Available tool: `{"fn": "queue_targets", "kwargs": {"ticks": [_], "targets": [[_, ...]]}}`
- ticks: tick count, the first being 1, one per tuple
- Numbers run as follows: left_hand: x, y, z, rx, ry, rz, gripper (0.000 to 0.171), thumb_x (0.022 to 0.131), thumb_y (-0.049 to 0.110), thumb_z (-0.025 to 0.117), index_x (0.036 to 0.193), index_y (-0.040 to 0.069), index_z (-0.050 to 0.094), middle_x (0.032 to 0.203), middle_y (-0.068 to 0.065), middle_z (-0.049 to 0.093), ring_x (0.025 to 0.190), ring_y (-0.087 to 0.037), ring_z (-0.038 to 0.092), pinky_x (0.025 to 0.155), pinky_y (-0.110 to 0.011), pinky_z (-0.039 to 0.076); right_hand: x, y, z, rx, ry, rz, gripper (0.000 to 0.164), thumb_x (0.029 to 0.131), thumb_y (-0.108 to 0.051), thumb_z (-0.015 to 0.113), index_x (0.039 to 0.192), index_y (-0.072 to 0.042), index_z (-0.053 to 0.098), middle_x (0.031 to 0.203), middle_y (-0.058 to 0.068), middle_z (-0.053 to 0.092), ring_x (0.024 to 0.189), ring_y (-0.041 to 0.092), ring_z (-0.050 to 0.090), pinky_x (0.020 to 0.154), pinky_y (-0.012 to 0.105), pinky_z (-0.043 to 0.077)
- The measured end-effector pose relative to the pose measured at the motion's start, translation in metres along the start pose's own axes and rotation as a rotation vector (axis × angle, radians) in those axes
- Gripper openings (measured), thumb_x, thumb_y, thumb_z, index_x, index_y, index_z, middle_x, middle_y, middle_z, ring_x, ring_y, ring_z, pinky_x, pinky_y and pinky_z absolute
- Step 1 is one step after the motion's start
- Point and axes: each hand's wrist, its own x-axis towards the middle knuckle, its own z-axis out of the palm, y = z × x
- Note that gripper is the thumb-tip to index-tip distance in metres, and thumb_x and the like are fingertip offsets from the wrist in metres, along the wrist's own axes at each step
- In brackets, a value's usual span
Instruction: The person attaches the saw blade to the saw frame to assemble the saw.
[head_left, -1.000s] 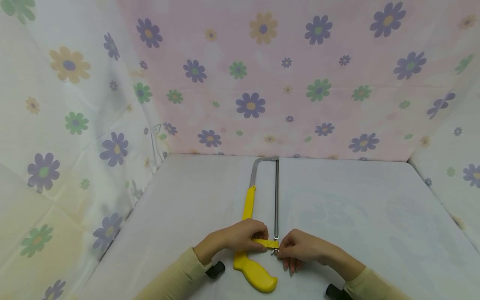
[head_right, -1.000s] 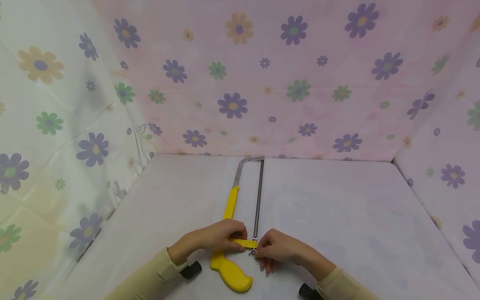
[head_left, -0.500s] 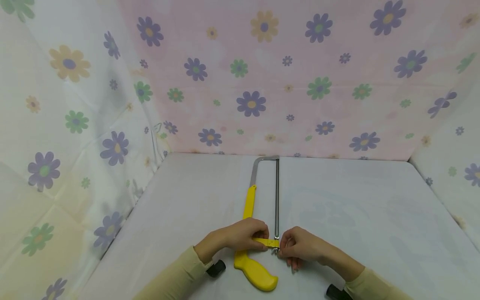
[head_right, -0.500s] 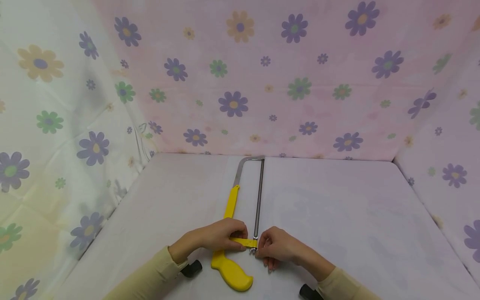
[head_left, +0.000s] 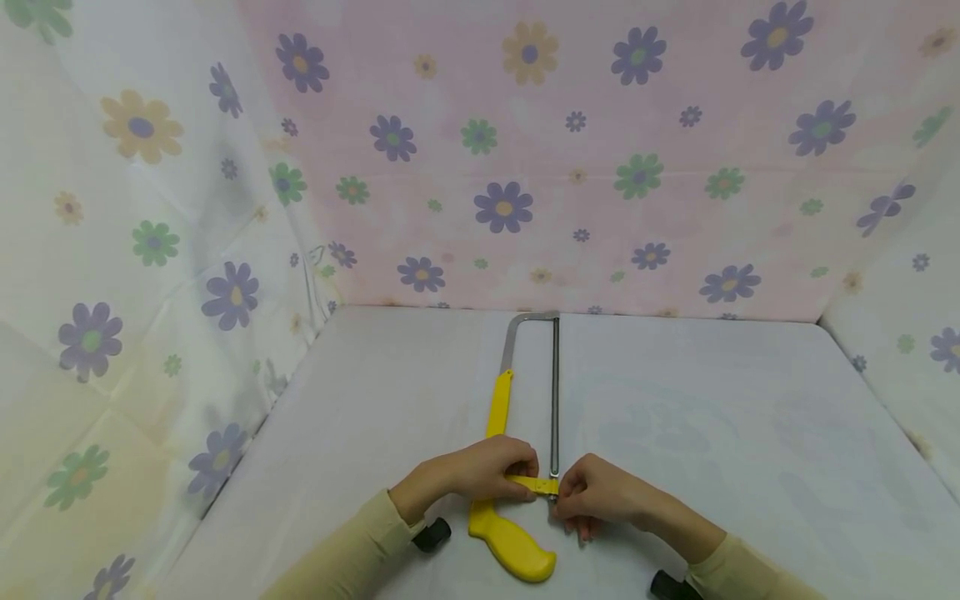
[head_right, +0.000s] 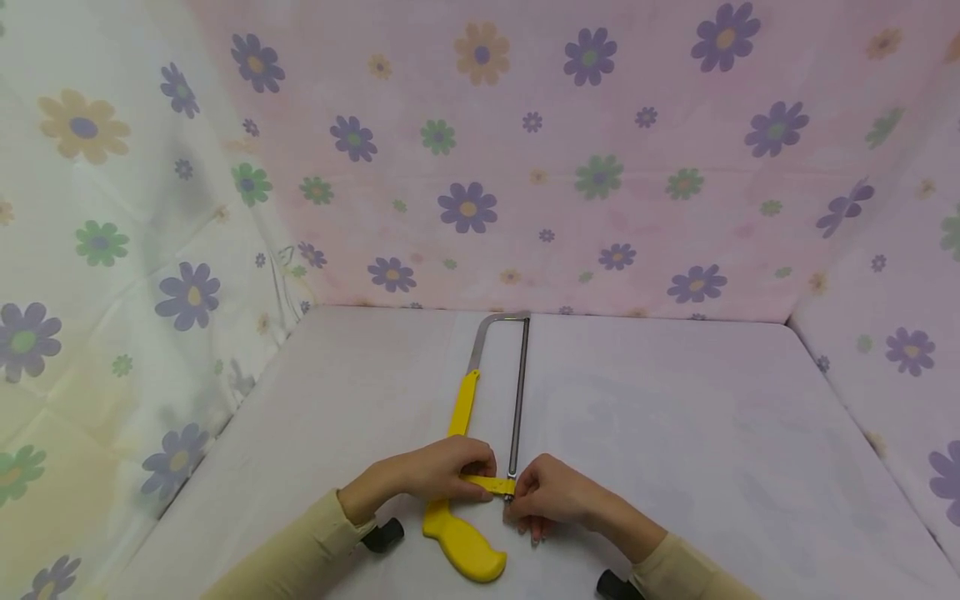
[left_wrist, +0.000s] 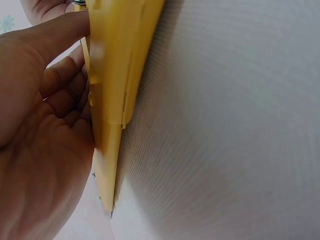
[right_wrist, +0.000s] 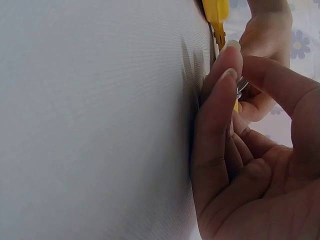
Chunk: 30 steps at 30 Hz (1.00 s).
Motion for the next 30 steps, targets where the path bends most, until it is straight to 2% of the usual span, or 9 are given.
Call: {"fn": "queue_targets", "kwargs": {"ticks": [7,16,21,30], "targets": [[0.0010,0.0019,-0.0004,-0.005,-0.003,-0.003,0.012,0.096,0.023,0.075,0.097,0.019,0.064,0.084,0.012,0.057,0.074,-0.001,0.049,0.068,-0.016,0.045,0.0006,-0.0024,0.0008,-0.053,0.036,0.027,0.036,0.095,-0.029,0.073,0.075,0.000,0.071,0.062,0.006,0.067,0.046,0.011,0.058,0.045,0.022,0.046],[0.0003,0.0036,-0.0008,0.014,0.005,-0.009,0.012,0.095,0.024,0.075,0.097,0.020,0.064,0.085,0.014,0.057,0.075,0.000,0.049,0.069,-0.016,0.046,-0.0018,-0.0001,-0.0057,-0.002,-0.031,0.015,0.020,0.097,-0.018,0.070,0.088,0.000,0.074,0.068,0.006,0.067,0.052,0.011,0.060,0.050,0.021,0.049],[0.0004,0.0032,-0.0008,0.018,0.008,-0.008,0.012,0.095,0.024,0.076,0.097,0.020,0.064,0.085,0.014,0.058,0.075,0.000,0.050,0.069,-0.016,0.046,-0.0032,-0.0002,-0.0083,-0.030,0.001,-0.003,0.016,0.094,-0.016,0.073,0.088,-0.001,0.074,0.067,0.006,0.066,0.052,0.012,0.059,0.050,0.022,0.049],[0.0007,0.0021,0.0006,0.021,0.011,-0.003,0.012,0.095,0.024,0.076,0.096,0.020,0.064,0.085,0.014,0.058,0.074,0.000,0.049,0.069,-0.015,0.046,-0.0009,-0.0011,-0.0049,-0.105,0.050,-0.008,0.017,0.092,-0.013,0.076,0.079,-0.003,0.073,0.061,0.004,0.063,0.046,0.011,0.056,0.045,0.021,0.044]]}}
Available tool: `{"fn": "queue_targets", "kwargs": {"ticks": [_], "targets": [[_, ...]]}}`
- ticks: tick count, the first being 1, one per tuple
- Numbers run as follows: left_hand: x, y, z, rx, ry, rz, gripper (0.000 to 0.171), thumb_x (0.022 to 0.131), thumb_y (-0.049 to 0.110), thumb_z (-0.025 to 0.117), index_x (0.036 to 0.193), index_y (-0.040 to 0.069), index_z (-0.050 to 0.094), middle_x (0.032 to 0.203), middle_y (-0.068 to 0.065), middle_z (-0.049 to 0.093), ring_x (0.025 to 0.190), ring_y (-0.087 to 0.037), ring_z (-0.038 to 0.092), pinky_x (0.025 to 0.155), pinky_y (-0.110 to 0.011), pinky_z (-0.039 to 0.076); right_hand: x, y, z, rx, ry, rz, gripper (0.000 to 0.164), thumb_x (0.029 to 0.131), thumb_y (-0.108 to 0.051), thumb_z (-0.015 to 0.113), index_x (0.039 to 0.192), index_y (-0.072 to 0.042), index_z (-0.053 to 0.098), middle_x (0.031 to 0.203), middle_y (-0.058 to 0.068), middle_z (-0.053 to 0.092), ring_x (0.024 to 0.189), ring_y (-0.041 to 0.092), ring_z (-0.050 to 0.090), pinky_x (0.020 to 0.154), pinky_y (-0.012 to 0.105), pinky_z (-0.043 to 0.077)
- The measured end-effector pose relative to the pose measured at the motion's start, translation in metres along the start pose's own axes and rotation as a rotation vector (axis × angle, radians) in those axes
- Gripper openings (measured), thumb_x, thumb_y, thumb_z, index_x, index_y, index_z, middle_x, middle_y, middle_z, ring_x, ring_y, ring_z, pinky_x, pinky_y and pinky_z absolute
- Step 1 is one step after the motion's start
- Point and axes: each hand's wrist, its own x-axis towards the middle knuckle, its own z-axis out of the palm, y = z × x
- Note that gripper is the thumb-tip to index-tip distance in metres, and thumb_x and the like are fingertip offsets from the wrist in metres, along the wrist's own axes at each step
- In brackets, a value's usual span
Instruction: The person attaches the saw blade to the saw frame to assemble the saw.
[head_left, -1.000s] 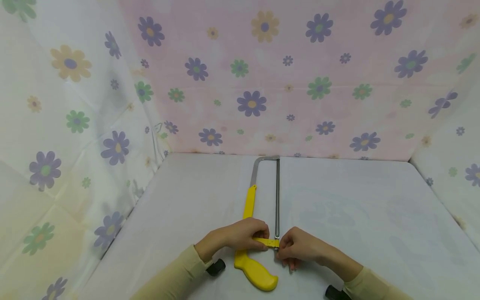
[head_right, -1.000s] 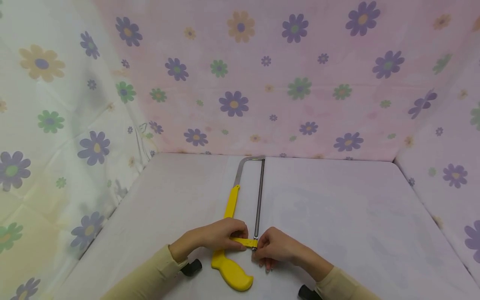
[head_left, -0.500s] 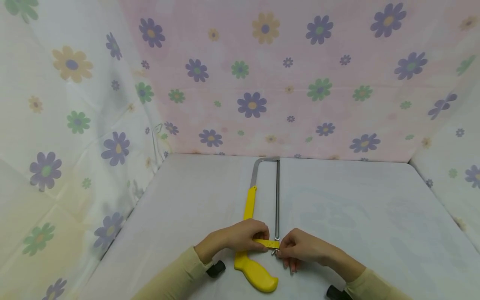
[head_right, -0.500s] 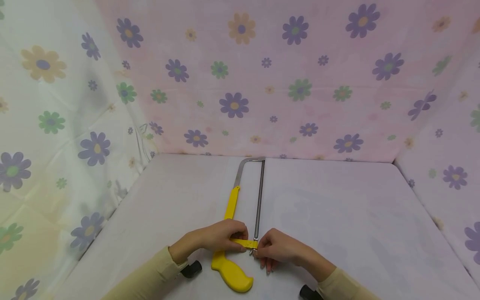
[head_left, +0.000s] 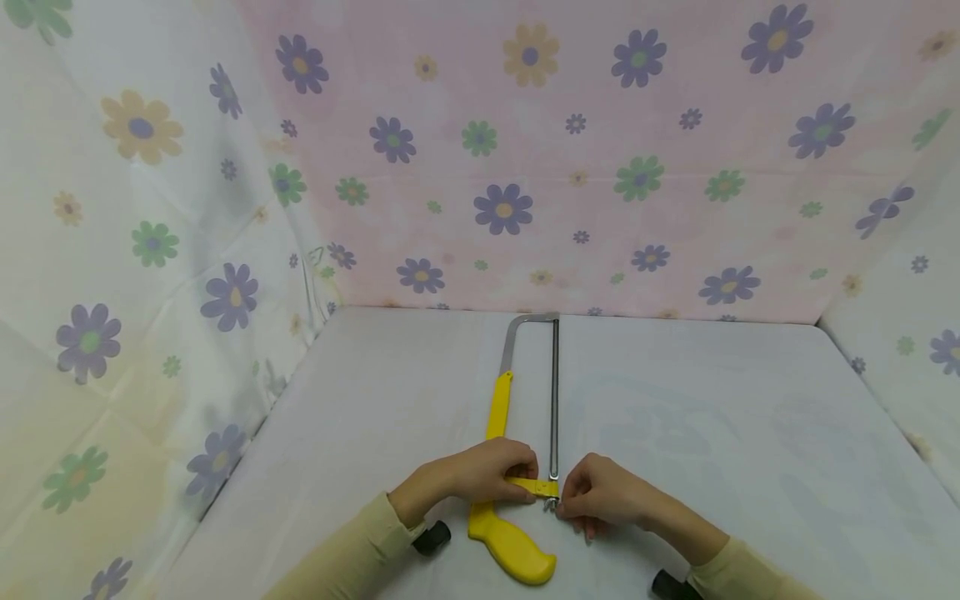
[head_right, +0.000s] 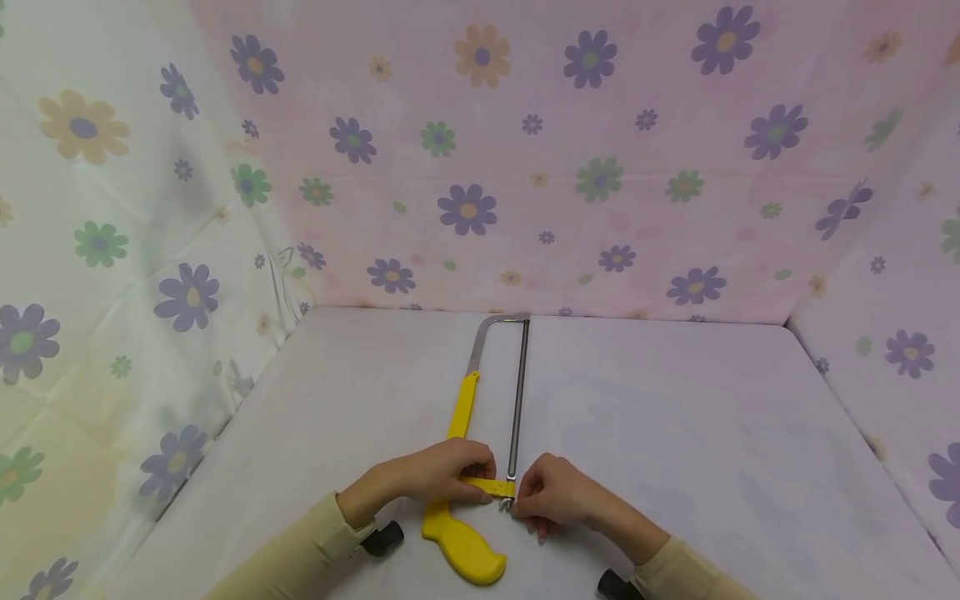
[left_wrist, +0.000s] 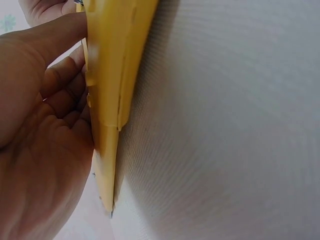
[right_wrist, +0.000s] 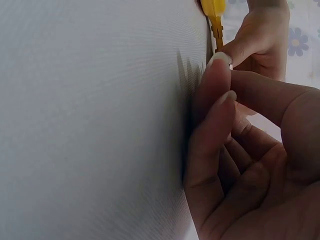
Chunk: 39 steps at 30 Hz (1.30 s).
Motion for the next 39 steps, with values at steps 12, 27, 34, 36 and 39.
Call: {"fn": "queue_targets", "kwargs": {"ticks": [12,27,34,36,39], "targets": [[-0.001,0.000,0.001,-0.005,0.000,0.005,0.012,0.096,0.023,0.075,0.096,0.019,0.064,0.084,0.014,0.057,0.073,0.001,0.049,0.067,-0.015,0.045,0.000,-0.002,0.005,0.055,-0.030,0.000,0.018,0.090,-0.014,0.076,0.079,-0.001,0.075,0.066,0.008,0.069,0.049,0.011,0.060,0.045,0.021,0.041],[-0.001,-0.001,0.001,-0.008,-0.003,0.017,0.012,0.096,0.024,0.075,0.098,0.019,0.064,0.085,0.014,0.057,0.075,0.000,0.050,0.069,-0.016,0.046,-0.002,-0.001,0.001,0.041,-0.064,0.046,0.025,0.097,-0.023,0.070,0.081,-0.004,0.076,0.067,0.006,0.069,0.050,0.010,0.058,0.047,0.022,0.042],[0.000,0.000,-0.001,0.001,-0.008,0.014,0.012,0.096,0.025,0.075,0.097,0.020,0.064,0.085,0.013,0.057,0.075,0.000,0.049,0.069,-0.016,0.045,-0.004,-0.003,-0.004,0.025,-0.059,0.011,0.018,0.095,-0.016,0.072,0.083,-0.002,0.075,0.067,0.007,0.068,0.051,0.011,0.059,0.048,0.022,0.046],[0.001,0.000,-0.001,0.009,-0.012,0.010,0.012,0.096,0.025,0.074,0.097,0.020,0.063,0.085,0.013,0.057,0.075,0.000,0.049,0.068,-0.016,0.045,-0.004,-0.004,-0.004,0.017,-0.043,0.005,0.017,0.094,-0.014,0.073,0.083,-0.002,0.075,0.066,0.007,0.067,0.050,0.012,0.059,0.048,0.022,0.046],[0.001,0.001,-0.001,0.022,-0.019,-0.001,0.012,0.097,0.025,0.073,0.098,0.020,0.063,0.085,0.014,0.056,0.075,0.000,0.049,0.069,-0.016,0.044,-0.003,-0.005,-0.003,0.001,-0.019,0.009,0.015,0.093,-0.013,0.075,0.082,-0.003,0.074,0.064,0.006,0.066,0.050,0.012,0.059,0.048,0.021,0.046]]}}
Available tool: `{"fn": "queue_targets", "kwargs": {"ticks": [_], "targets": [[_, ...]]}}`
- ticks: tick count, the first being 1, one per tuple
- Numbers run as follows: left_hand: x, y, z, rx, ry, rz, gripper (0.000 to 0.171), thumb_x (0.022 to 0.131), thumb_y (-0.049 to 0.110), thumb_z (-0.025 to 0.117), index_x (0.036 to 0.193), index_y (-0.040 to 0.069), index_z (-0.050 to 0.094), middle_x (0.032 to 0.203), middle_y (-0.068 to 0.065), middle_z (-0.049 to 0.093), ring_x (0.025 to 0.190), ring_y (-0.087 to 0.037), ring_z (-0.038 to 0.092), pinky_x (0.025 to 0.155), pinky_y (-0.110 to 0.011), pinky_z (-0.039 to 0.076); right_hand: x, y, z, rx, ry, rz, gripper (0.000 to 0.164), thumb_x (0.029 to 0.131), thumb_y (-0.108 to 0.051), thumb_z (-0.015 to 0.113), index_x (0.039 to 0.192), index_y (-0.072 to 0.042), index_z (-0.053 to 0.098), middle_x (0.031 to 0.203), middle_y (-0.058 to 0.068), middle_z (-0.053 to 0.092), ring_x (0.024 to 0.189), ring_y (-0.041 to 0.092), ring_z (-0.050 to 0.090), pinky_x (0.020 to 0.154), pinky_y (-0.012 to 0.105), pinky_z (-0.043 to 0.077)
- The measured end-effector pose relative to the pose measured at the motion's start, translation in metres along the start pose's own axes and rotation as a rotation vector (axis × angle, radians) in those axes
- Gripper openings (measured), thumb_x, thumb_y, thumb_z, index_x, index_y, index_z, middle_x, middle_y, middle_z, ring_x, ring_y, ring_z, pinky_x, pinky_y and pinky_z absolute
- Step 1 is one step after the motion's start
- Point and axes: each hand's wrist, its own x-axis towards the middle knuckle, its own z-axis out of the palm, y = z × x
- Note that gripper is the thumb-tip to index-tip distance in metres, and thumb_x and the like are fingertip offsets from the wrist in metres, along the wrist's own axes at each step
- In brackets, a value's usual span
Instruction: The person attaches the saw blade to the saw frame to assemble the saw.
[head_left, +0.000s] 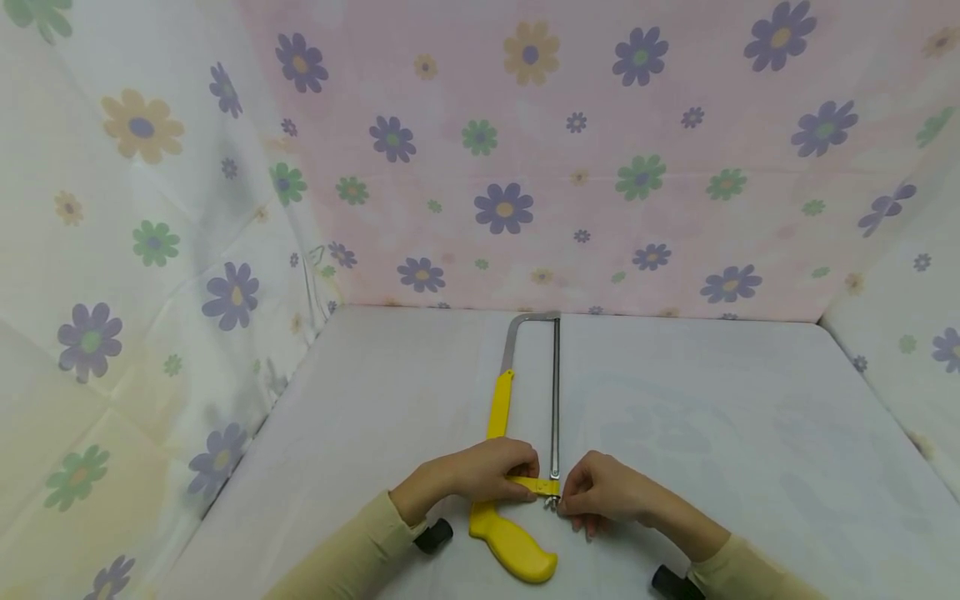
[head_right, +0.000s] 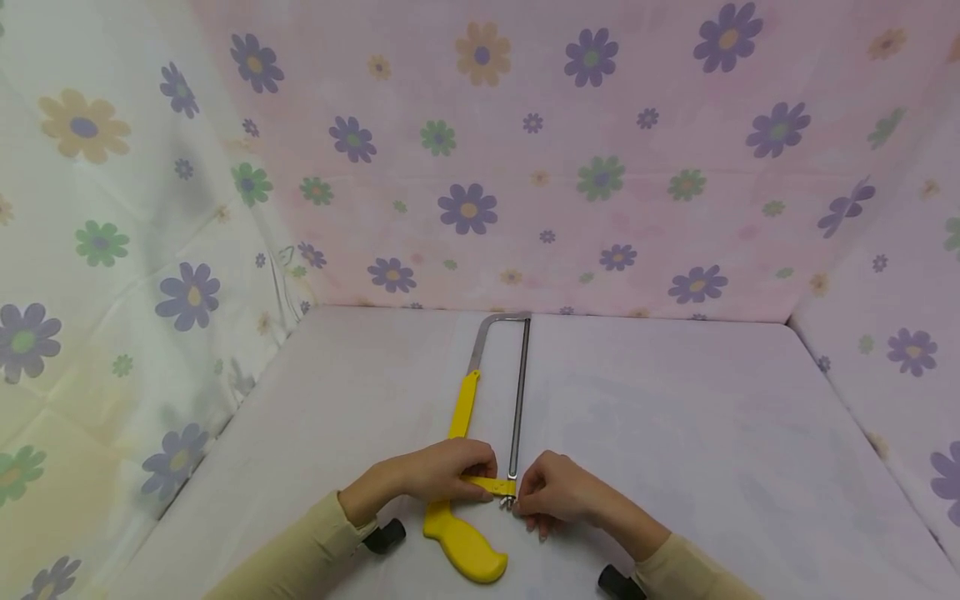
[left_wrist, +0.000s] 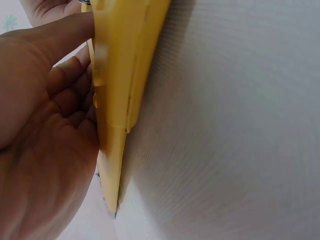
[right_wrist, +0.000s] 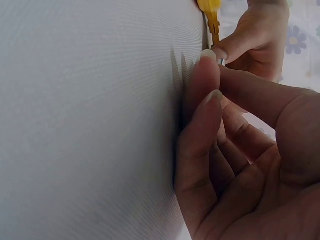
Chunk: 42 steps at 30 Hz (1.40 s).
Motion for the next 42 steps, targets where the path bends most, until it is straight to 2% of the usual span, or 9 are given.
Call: {"fn": "queue_targets", "kwargs": {"ticks": [14,23,27,31,35,38,42], "targets": [[-0.003,0.002,-0.001,0.000,0.002,-0.011,0.013,0.097,0.024,0.074,0.098,0.019,0.062,0.085,0.013,0.055,0.076,0.000,0.048,0.069,-0.016,0.044,0.004,0.003,0.007,-0.007,0.029,-0.044,0.016,0.092,-0.009,0.074,0.078,-0.002,0.074,0.064,0.007,0.068,0.049,0.011,0.060,0.047,0.021,0.047],[-0.003,0.001,0.002,-0.026,-0.004,-0.013,0.012,0.097,0.025,0.073,0.099,0.020,0.062,0.086,0.013,0.056,0.076,0.000,0.049,0.070,-0.016,0.045,0.003,0.003,0.009,0.034,0.016,-0.011,0.015,0.092,-0.009,0.073,0.079,-0.001,0.074,0.064,0.009,0.068,0.050,0.012,0.062,0.048,0.023,0.050],[-0.003,0.000,0.002,-0.025,-0.002,-0.009,0.012,0.097,0.024,0.073,0.099,0.020,0.062,0.086,0.013,0.056,0.076,0.000,0.049,0.070,-0.016,0.045,0.005,0.002,0.011,0.013,0.043,0.031,0.026,0.091,-0.023,0.076,0.075,-0.003,0.074,0.061,0.006,0.068,0.048,0.012,0.061,0.048,0.023,0.050],[-0.003,0.000,0.000,-0.007,0.005,0.004,0.011,0.098,0.023,0.072,0.099,0.020,0.062,0.086,0.012,0.055,0.077,-0.001,0.048,0.070,-0.016,0.044,0.008,0.001,0.016,-0.062,0.123,0.045,0.042,0.089,-0.040,0.079,0.067,-0.005,0.071,0.055,0.004,0.066,0.042,0.013,0.060,0.044,0.025,0.049],[-0.003,0.002,0.000,-0.005,0.008,0.007,0.012,0.097,0.023,0.073,0.099,0.019,0.062,0.085,0.012,0.055,0.076,0.000,0.048,0.070,-0.016,0.044,0.011,0.000,0.020,-0.088,0.168,0.053,0.039,0.088,-0.037,0.080,0.066,-0.006,0.070,0.052,0.003,0.064,0.040,0.014,0.060,0.042,0.027,0.049],[-0.003,0.003,-0.001,-0.011,0.008,-0.003,0.012,0.097,0.023,0.073,0.098,0.019,0.062,0.085,0.013,0.055,0.076,0.000,0.048,0.070,-0.015,0.044,0.010,-0.001,0.019,-0.048,0.137,0.056,0.033,0.089,-0.029,0.078,0.069,-0.004,0.072,0.054,0.005,0.065,0.042,0.014,0.061,0.043,0.027,0.051],[-0.002,0.003,-0.001,-0.013,0.007,-0.008,0.012,0.097,0.024,0.073,0.098,0.020,0.062,0.085,0.013,0.055,0.076,0.000,0.048,0.070,-0.015,0.044,0.007,-0.002,0.014,0.056,0.049,0.056,0.030,0.094,-0.022,0.073,0.074,0.001,0.073,0.060,0.008,0.067,0.047,0.013,0.063,0.048,0.027,0.054]]}}
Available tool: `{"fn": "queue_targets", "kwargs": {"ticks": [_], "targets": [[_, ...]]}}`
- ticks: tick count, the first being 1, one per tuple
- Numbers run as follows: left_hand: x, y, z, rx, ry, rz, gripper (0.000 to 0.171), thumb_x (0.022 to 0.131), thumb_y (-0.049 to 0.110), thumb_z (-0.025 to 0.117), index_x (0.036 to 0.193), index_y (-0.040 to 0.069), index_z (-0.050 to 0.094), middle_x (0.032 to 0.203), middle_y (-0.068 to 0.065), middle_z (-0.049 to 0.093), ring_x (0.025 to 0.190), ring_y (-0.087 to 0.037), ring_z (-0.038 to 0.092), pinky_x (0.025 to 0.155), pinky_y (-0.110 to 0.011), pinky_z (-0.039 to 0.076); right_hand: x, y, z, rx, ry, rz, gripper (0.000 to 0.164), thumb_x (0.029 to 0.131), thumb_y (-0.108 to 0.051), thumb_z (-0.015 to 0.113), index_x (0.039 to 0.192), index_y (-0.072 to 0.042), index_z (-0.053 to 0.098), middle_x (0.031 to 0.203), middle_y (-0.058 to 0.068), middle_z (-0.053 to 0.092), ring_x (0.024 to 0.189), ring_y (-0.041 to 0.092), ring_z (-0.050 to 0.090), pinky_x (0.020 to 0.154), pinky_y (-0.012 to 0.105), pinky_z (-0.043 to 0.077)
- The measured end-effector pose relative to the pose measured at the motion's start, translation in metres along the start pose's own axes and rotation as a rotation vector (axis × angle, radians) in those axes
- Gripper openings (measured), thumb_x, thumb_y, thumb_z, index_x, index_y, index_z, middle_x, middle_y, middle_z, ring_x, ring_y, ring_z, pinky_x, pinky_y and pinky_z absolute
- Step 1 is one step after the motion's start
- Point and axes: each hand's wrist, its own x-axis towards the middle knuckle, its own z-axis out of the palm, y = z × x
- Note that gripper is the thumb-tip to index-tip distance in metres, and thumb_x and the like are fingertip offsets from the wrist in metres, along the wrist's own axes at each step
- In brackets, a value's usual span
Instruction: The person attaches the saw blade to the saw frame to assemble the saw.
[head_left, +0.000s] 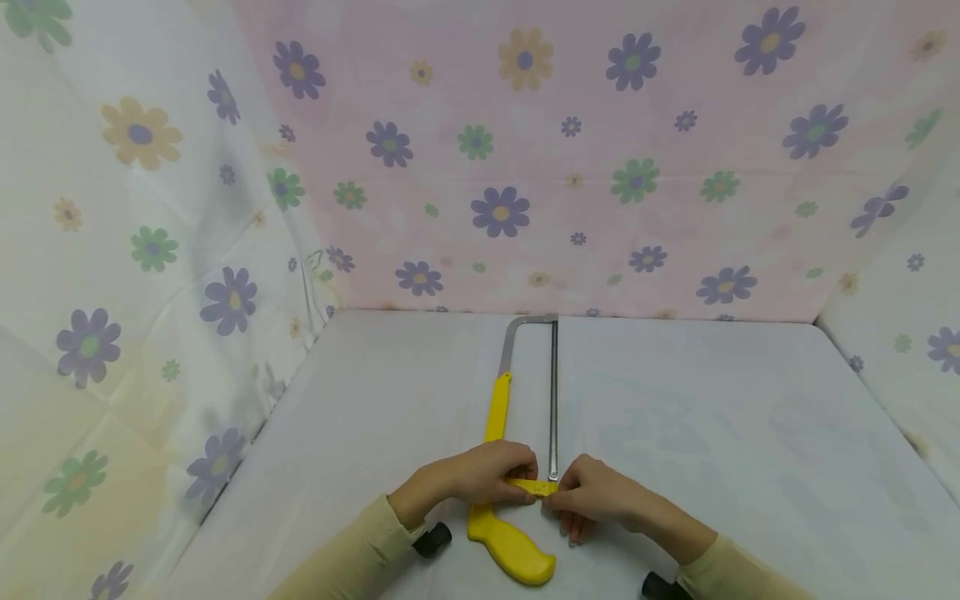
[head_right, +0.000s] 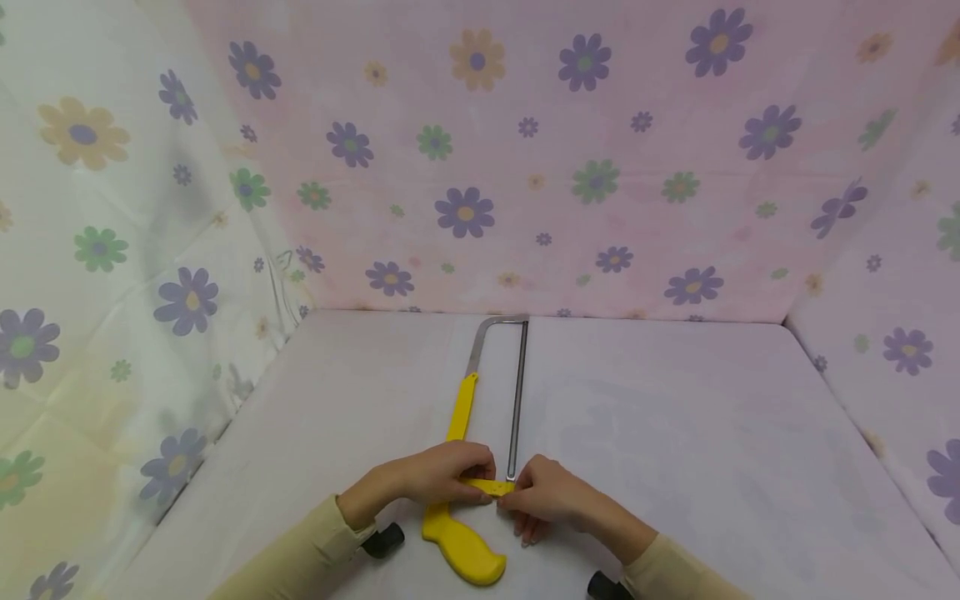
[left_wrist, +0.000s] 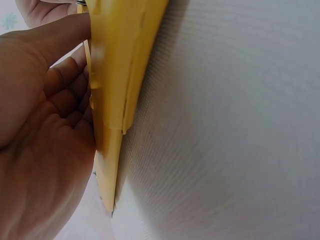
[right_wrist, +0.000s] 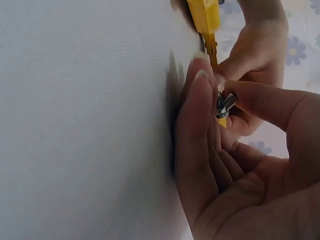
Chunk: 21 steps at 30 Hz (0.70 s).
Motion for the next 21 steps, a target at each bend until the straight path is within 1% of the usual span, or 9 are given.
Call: {"fn": "queue_targets", "kwargs": {"ticks": [3,8,16,19,21], "targets": [[0.000,-0.001,0.000,0.004,0.002,0.003,0.012,0.097,0.024,0.073,0.098,0.020,0.062,0.085,0.013,0.055,0.076,0.000,0.048,0.070,-0.016,0.044,-0.002,0.000,-0.004,0.056,-0.061,0.002,0.030,0.096,-0.018,0.070,0.077,0.004,0.072,0.063,0.008,0.068,0.050,0.013,0.063,0.051,0.026,0.054],[0.001,-0.003,0.001,0.010,0.002,-0.003,0.012,0.097,0.024,0.073,0.098,0.020,0.062,0.085,0.013,0.055,0.076,0.000,0.048,0.069,-0.016,0.044,-0.002,0.000,-0.010,0.096,-0.131,0.000,0.027,0.098,-0.016,0.068,0.083,0.006,0.072,0.067,0.008,0.069,0.055,0.012,0.065,0.053,0.024,0.054],[0.001,-0.003,0.000,0.009,0.000,0.002,0.012,0.097,0.024,0.073,0.099,0.020,0.062,0.085,0.013,0.055,0.076,0.000,0.048,0.069,-0.016,0.044,0.003,0.007,-0.017,0.203,-0.262,-0.042,0.024,0.101,-0.009,0.063,0.093,0.013,0.068,0.077,0.009,0.072,0.064,0.014,0.070,0.059,0.024,0.057],[0.001,-0.002,0.000,-0.003,-0.007,0.004,0.012,0.097,0.024,0.073,0.099,0.020,0.062,0.085,0.013,0.055,0.076,0.000,0.048,0.069,-0.015,0.043,0.003,0.008,-0.018,0.217,-0.289,-0.053,0.025,0.101,-0.008,0.062,0.094,0.015,0.067,0.079,0.010,0.072,0.066,0.014,0.071,0.060,0.024,0.057],[0.002,-0.002,0.000,-0.004,-0.009,0.009,0.012,0.097,0.024,0.073,0.099,0.020,0.062,0.085,0.013,0.055,0.076,0.000,0.048,0.069,-0.015,0.043,0.003,0.008,-0.019,0.199,-0.282,-0.049,0.024,0.100,-0.008,0.063,0.093,0.014,0.068,0.078,0.011,0.072,0.064,0.014,0.070,0.059,0.024,0.057]]}}
